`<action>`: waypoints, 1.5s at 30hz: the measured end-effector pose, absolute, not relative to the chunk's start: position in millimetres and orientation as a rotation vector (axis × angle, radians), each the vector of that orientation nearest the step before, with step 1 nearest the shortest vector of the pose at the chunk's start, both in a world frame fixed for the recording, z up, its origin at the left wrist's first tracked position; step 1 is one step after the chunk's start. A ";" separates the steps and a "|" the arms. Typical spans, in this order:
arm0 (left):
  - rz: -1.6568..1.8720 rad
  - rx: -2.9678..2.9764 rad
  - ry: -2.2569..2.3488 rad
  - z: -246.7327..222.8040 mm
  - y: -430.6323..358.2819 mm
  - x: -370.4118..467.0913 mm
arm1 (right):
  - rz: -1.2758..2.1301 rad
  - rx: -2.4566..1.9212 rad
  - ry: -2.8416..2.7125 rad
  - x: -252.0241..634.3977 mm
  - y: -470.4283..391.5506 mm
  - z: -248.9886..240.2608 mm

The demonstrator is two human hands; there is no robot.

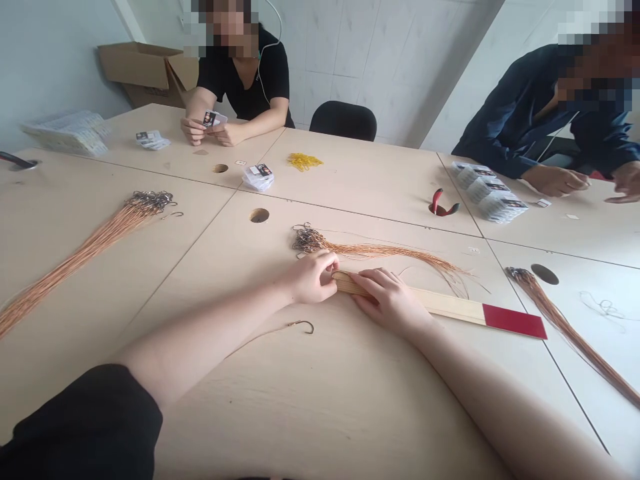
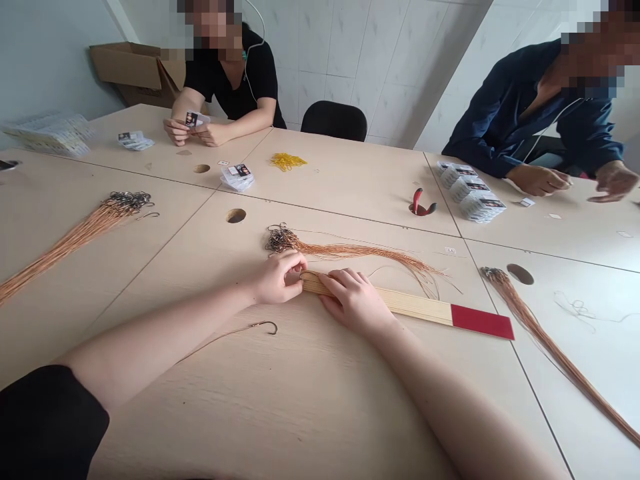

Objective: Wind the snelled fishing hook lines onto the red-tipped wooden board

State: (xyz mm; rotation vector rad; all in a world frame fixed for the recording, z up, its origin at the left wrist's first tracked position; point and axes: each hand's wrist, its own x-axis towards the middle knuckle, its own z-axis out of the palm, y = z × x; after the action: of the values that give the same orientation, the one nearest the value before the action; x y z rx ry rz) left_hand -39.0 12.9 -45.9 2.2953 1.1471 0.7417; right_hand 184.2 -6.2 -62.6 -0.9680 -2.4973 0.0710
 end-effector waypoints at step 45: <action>0.750 2.319 1.274 -46.8 17.0 -34.9 | 0.250 -0.904 -2.545 187.0 -4.4 -51.0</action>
State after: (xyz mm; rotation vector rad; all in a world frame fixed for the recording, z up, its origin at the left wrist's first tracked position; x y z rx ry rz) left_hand -34.9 17.0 -46.8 2.3193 1.2740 0.7504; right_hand 187.0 -4.4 -51.0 -0.9042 -2.5454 0.2498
